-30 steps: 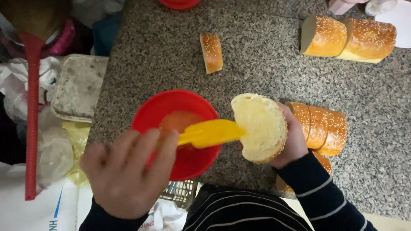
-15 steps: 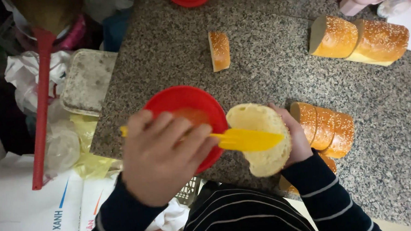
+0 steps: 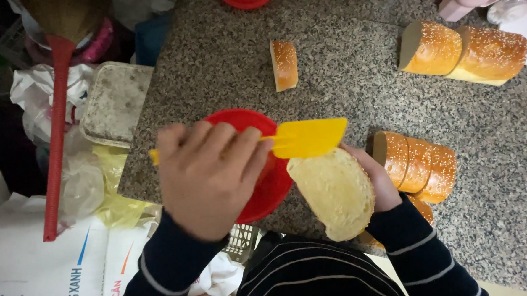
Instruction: Applying a yellow spread to multiple slices of bread using a spatula in a bakery setting.
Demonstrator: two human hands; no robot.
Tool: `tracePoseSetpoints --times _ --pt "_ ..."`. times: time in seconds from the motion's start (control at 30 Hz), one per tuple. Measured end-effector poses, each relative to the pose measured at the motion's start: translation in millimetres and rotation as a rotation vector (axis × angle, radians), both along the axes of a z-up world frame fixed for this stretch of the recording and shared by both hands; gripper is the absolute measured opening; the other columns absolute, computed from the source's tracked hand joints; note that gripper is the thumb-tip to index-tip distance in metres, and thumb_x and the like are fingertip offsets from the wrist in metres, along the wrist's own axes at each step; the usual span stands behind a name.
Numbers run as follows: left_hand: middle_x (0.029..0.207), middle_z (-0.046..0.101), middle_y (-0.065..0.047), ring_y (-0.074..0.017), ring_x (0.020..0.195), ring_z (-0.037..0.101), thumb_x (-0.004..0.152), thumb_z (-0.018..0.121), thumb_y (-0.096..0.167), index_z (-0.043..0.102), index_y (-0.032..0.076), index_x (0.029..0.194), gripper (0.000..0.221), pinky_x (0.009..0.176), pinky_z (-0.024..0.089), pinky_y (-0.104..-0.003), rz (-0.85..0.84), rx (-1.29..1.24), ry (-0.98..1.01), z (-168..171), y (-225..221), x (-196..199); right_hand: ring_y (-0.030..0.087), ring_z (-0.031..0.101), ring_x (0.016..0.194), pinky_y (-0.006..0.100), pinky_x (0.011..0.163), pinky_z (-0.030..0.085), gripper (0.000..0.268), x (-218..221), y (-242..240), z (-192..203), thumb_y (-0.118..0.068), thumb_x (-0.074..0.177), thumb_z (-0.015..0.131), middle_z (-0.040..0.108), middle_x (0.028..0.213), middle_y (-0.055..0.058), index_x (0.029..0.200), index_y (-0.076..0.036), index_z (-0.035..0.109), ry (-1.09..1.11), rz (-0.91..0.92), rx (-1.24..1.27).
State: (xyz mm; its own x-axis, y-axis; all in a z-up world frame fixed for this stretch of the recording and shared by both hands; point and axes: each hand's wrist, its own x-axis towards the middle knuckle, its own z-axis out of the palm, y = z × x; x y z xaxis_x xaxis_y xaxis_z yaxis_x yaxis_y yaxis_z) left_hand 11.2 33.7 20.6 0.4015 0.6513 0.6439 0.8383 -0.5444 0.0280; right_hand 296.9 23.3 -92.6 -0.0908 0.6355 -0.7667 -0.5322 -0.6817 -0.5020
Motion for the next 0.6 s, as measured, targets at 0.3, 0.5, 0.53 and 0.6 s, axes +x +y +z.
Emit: tracePoseSetpoints --times 0.3,0.5,0.53,0.6 --pt "0.074 0.075 0.004 -0.0128 0.062 0.062 0.115 0.069 0.044 0.083 0.021 0.094 0.034 0.089 0.044 -0.047 0.203 -0.270 -0.036 -32 -13 -28 0.037 0.080 0.073 0.049 0.063 0.063 0.045 17 -7 -14 -0.055 0.105 0.073 0.081 0.086 0.013 0.101 -0.010 0.082 -0.078 0.034 0.102" --pt "0.085 0.080 0.001 -0.0254 0.071 0.069 0.107 0.078 0.044 0.087 0.025 0.098 0.023 0.091 0.036 -0.049 0.332 -0.363 -0.096 -48 -27 -47 0.041 0.072 0.114 0.061 0.100 0.060 0.087 4 30 -3 -0.071 0.102 0.040 0.073 0.133 0.022 0.156 -0.008 0.064 -0.093 0.050 0.198" --pt "0.085 0.080 0.001 -0.0254 0.071 0.069 0.107 0.078 0.044 0.087 0.025 0.098 0.023 0.091 0.036 -0.049 0.334 -0.363 -0.096 -51 -29 -49 0.041 0.072 0.114 0.061 0.100 0.060 0.087 4 36 -17 -0.071 0.102 0.040 0.073 0.133 0.022 0.156 -0.008 0.064 -0.092 0.052 0.198" --pt "0.085 0.080 0.001 -0.0238 0.071 0.068 0.107 0.078 0.044 0.089 0.022 0.099 0.026 0.085 0.036 -0.048 0.322 -0.370 -0.097 -58 -30 -51 0.034 0.067 0.121 0.053 0.104 0.063 0.072 5 50 -44 -0.030 0.101 0.068 0.056 0.149 0.019 0.162 -0.018 0.032 -0.293 -0.119 0.421"
